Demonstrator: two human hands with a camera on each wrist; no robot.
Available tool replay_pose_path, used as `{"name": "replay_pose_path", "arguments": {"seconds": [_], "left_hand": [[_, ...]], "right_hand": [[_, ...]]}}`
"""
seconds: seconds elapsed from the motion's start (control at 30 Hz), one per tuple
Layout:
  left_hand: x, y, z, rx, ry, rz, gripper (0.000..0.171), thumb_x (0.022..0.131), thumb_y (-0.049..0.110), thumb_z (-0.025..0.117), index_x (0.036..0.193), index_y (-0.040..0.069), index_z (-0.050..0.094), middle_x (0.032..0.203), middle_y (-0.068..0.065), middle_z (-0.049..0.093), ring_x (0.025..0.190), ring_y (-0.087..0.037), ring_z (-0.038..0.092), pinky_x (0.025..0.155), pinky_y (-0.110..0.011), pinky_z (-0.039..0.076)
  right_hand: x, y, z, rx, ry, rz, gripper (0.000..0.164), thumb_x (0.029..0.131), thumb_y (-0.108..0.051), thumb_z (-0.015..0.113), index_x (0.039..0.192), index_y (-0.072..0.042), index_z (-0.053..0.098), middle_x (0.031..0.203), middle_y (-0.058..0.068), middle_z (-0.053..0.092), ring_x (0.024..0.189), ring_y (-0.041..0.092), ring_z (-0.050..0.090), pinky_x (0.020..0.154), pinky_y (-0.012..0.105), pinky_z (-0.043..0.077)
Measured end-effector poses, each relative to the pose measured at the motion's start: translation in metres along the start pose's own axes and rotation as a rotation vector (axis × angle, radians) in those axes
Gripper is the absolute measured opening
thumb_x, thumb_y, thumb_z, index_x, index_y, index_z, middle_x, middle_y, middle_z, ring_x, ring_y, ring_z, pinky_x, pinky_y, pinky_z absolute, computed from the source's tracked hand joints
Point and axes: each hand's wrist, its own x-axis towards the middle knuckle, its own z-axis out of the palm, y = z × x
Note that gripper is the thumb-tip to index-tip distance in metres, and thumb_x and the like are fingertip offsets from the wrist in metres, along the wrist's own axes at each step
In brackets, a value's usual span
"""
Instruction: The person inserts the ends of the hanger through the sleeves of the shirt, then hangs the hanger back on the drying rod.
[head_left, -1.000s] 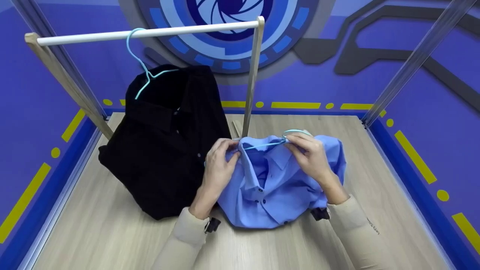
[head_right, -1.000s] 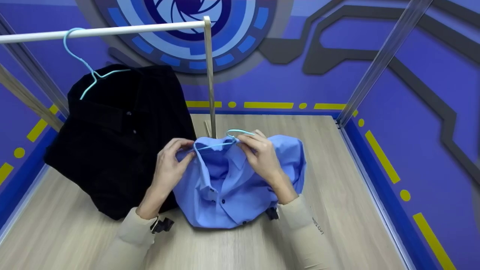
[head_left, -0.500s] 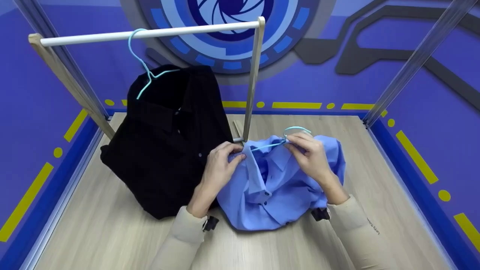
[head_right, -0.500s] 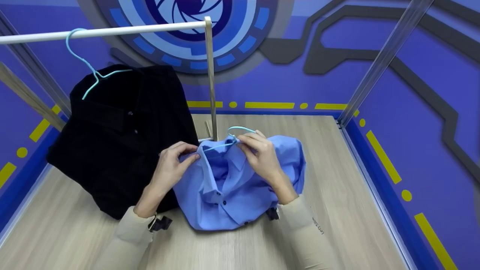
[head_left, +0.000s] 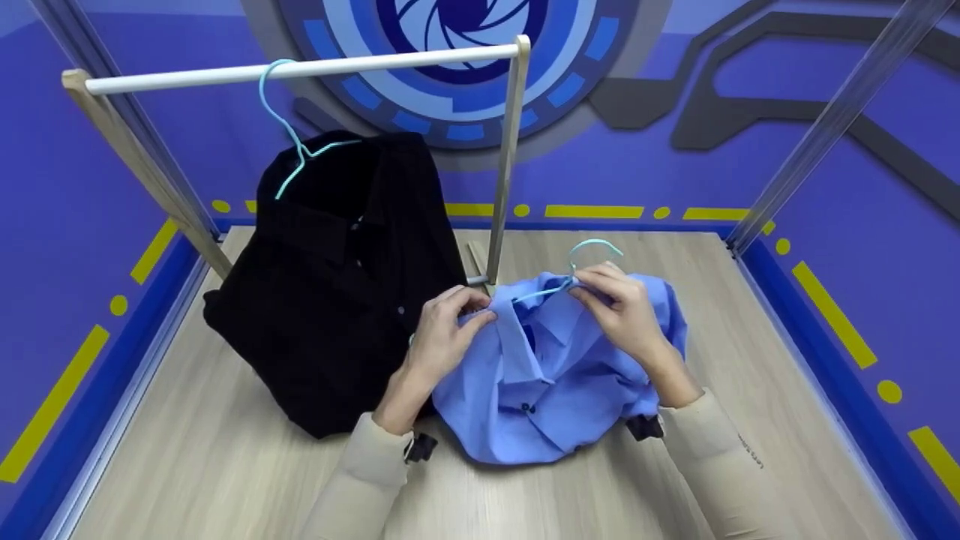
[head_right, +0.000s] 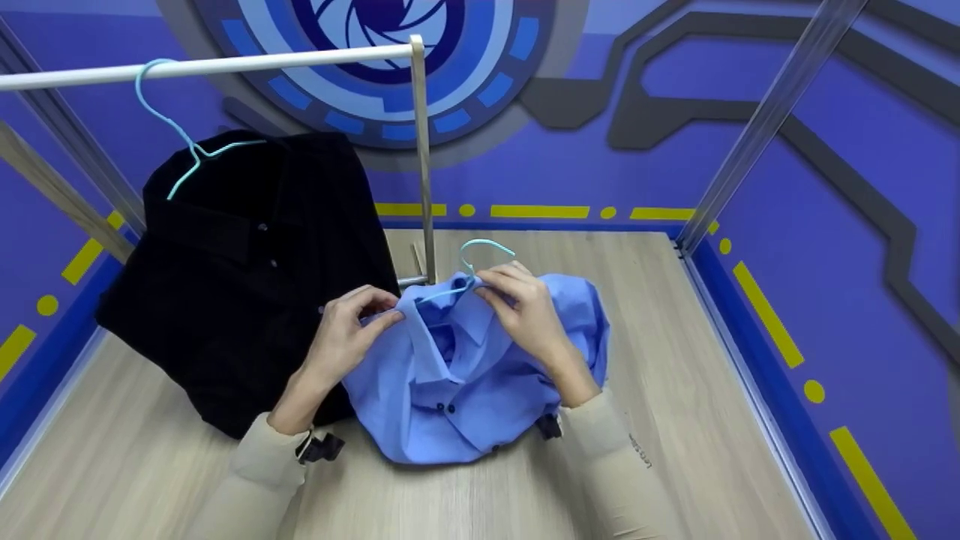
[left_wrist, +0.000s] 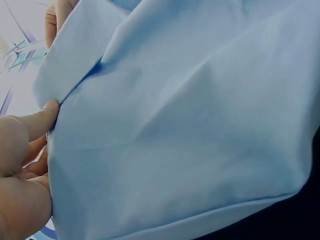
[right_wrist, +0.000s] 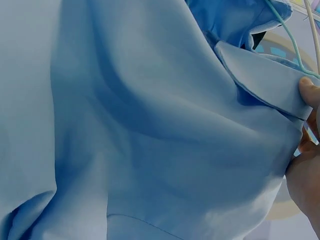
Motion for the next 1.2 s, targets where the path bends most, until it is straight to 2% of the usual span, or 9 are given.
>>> {"name": "replay_pose_path", "arguments": {"seconds": [0.23, 0.37, 0.5, 0.9, 1.2], "left_hand": [[-0.001, -0.003, -0.001, -0.017, 0.02, 0.018, 0.011, 0.09, 0.011, 0.08, 0.094, 0.003, 0.073, 0.088, -0.002, 0.068, 0.081, -0.016, 0.064, 0.073, -0.032, 0.053], [-0.002, -0.005, -0.003, -0.034, 0.027, 0.01, 0.011, 0.09, 0.011, 0.08, 0.094, 0.004, 0.073, 0.087, -0.002, 0.068, 0.08, -0.017, 0.063, 0.072, -0.031, 0.053], [-0.002, -0.008, -0.005, -0.037, 0.017, 0.001, 0.012, 0.091, 0.013, 0.079, 0.095, 0.004, 0.073, 0.088, -0.002, 0.067, 0.08, -0.016, 0.063, 0.073, -0.03, 0.052], [-0.003, -0.011, -0.009, -0.036, 0.023, -0.003, 0.011, 0.091, 0.011, 0.079, 0.093, 0.003, 0.072, 0.088, -0.002, 0.067, 0.079, -0.016, 0.063, 0.072, -0.03, 0.052], [-0.004, -0.014, -0.012, -0.02, 0.019, -0.003, 0.01, 0.092, 0.011, 0.078, 0.095, 0.004, 0.072, 0.088, -0.001, 0.066, 0.081, -0.014, 0.062, 0.073, -0.029, 0.052]], "right_hand": [[0.001, -0.001, -0.004, 0.023, -0.003, 0.047, 0.027, 0.084, 0.023, 0.068, 0.103, 0.005, 0.076, 0.097, 0.014, 0.072, 0.087, 0.024, 0.065, 0.078, 0.019, 0.049], [0.006, -0.015, -0.009, 0.052, 0.022, 0.08, 0.023, 0.086, 0.024, 0.065, 0.101, 0.009, 0.074, 0.096, 0.019, 0.071, 0.083, 0.02, 0.064, 0.074, 0.018, 0.048], [0.01, -0.025, -0.014, 0.074, 0.025, 0.126, 0.019, 0.089, 0.021, 0.064, 0.101, 0.011, 0.074, 0.097, 0.02, 0.072, 0.088, 0.019, 0.066, 0.077, 0.019, 0.049], [0.007, -0.023, -0.023, 0.078, 0.011, 0.209, 0.018, 0.093, 0.018, 0.061, 0.106, 0.012, 0.073, 0.101, 0.022, 0.071, 0.089, 0.013, 0.064, 0.077, 0.019, 0.049], [0.005, -0.02, -0.027, 0.077, 0.008, 0.219, 0.017, 0.093, 0.018, 0.061, 0.105, 0.013, 0.073, 0.099, 0.024, 0.07, 0.087, 0.013, 0.061, 0.074, 0.018, 0.047]]}}
